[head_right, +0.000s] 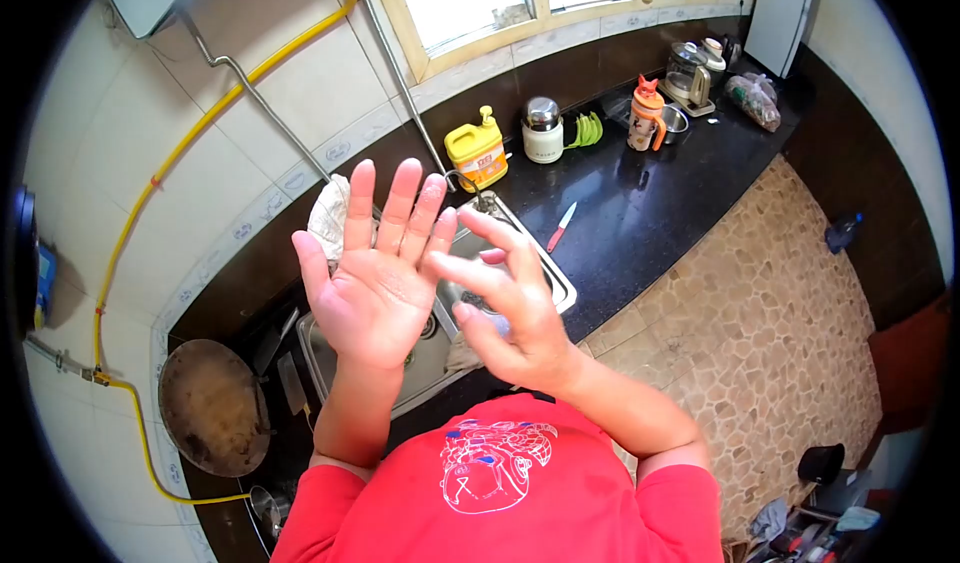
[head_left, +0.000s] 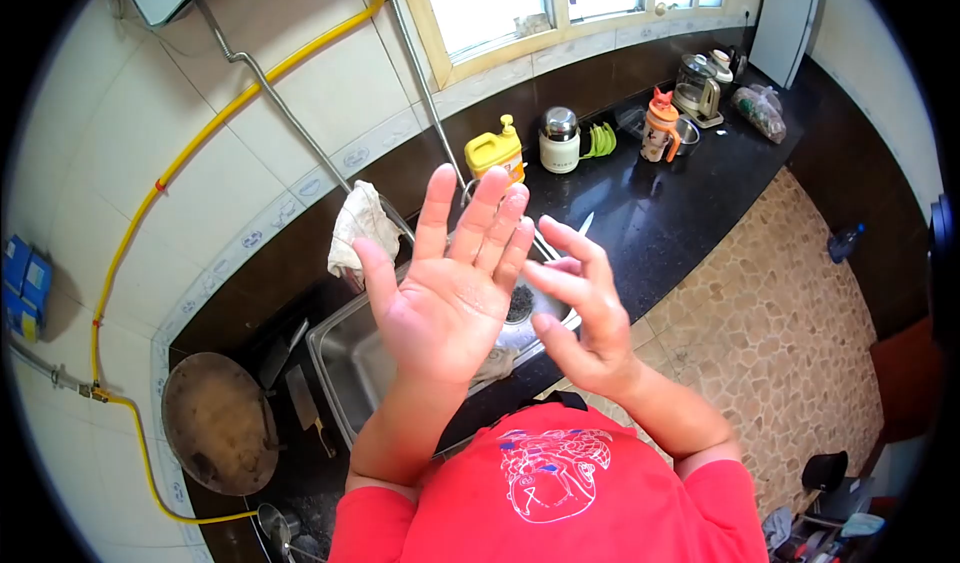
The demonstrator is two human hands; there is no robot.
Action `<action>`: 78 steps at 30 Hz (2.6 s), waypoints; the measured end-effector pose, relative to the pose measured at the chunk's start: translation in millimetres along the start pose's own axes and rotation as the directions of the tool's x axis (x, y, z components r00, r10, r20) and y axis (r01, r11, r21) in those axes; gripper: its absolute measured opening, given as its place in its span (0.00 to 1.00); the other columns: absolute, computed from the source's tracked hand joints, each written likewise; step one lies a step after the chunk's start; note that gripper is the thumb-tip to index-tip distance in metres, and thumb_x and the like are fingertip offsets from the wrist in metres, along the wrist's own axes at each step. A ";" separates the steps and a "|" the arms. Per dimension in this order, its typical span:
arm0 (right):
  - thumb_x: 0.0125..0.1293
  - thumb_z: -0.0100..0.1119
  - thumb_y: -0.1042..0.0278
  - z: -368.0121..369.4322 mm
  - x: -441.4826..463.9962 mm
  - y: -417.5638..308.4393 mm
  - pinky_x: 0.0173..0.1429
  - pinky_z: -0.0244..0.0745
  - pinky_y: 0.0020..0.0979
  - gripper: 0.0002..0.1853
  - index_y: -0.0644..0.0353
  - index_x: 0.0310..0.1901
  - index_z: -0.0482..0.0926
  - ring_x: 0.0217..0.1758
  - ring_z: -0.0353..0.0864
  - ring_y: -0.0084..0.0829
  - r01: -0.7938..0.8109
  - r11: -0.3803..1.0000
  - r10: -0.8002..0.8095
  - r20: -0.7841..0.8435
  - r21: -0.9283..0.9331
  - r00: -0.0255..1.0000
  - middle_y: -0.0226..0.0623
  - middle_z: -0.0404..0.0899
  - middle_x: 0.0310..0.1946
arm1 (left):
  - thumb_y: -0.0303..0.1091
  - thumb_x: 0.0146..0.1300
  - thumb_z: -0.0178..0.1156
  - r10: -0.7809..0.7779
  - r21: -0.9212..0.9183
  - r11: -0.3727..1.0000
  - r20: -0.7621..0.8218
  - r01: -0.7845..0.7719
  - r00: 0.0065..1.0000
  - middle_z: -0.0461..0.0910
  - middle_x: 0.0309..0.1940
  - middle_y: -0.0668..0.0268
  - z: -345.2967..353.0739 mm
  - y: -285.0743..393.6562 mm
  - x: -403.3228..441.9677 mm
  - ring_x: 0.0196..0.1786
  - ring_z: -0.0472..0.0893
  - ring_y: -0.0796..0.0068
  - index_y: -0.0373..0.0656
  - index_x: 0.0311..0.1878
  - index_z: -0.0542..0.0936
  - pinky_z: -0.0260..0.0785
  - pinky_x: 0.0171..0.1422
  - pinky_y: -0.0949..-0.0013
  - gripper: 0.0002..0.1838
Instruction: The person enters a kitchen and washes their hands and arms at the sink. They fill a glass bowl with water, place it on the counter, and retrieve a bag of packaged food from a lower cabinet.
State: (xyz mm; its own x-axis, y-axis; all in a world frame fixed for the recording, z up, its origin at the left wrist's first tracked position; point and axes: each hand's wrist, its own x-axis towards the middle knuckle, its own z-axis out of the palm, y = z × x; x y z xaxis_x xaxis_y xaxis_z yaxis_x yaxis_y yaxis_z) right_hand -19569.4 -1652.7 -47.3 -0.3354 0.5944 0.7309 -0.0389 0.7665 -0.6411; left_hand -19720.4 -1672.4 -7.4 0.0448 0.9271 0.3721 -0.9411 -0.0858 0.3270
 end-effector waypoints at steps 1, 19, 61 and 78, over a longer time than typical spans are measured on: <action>0.52 0.52 0.80 3.5 1.9 1.4 0.60 0.61 0.36 0.26 0.54 0.55 0.75 0.66 0.59 0.45 0.025 1.000 -0.025 0.019 -0.017 1.000 0.55 0.56 0.64 | 0.66 0.65 0.29 0.002 -0.003 1.000 0.002 -0.002 1.000 0.47 0.71 0.52 1.7 -1.6 -0.1 0.73 0.45 0.51 0.49 0.71 0.52 0.32 0.75 0.50 0.39; 0.46 0.71 0.54 30.1 2.0 33.6 0.70 0.48 0.44 0.28 0.50 0.52 0.79 0.71 0.51 0.52 -0.057 0.998 0.058 0.053 -0.006 0.997 0.59 0.49 0.68 | 0.72 0.60 0.29 0.018 0.077 0.997 -0.064 -0.014 0.998 0.42 0.72 0.50 -23.8 -11.1 2.3 0.75 0.39 0.56 0.50 0.73 0.42 0.26 0.75 0.57 0.46; 0.54 0.65 0.69 44.1 35.0 -14.9 0.40 0.70 0.29 0.03 0.57 0.30 0.84 0.34 0.80 0.28 0.007 1.000 -0.005 0.582 -0.002 0.813 0.30 0.83 0.30 | 0.30 0.65 0.44 -0.784 0.842 -0.405 -0.120 -0.356 0.609 0.76 0.45 0.59 -84.3 -21.7 -61.6 0.48 0.75 0.70 0.38 0.51 0.72 0.66 0.53 0.65 0.14; 0.54 0.63 0.67 36.3 7.1 -17.8 0.52 0.71 0.34 0.17 0.63 0.46 0.80 0.47 0.81 0.33 0.347 0.937 -0.302 0.565 0.029 0.768 0.38 0.81 0.45 | 0.29 0.63 0.45 -0.800 0.793 -0.420 -0.095 -0.441 0.593 0.76 0.46 0.58 -85.2 -8.1 -62.9 0.50 0.75 0.69 0.40 0.50 0.73 0.66 0.56 0.65 0.14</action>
State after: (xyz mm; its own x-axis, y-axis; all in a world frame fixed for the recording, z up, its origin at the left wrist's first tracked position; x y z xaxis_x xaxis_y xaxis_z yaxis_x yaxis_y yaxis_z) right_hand -19605.2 -1671.0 -39.2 -0.7776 0.0878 0.6227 -0.1801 0.9176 -0.3542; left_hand -19744.2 -1698.9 -107.4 0.7476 0.6526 -0.1233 0.6416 -0.6618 0.3877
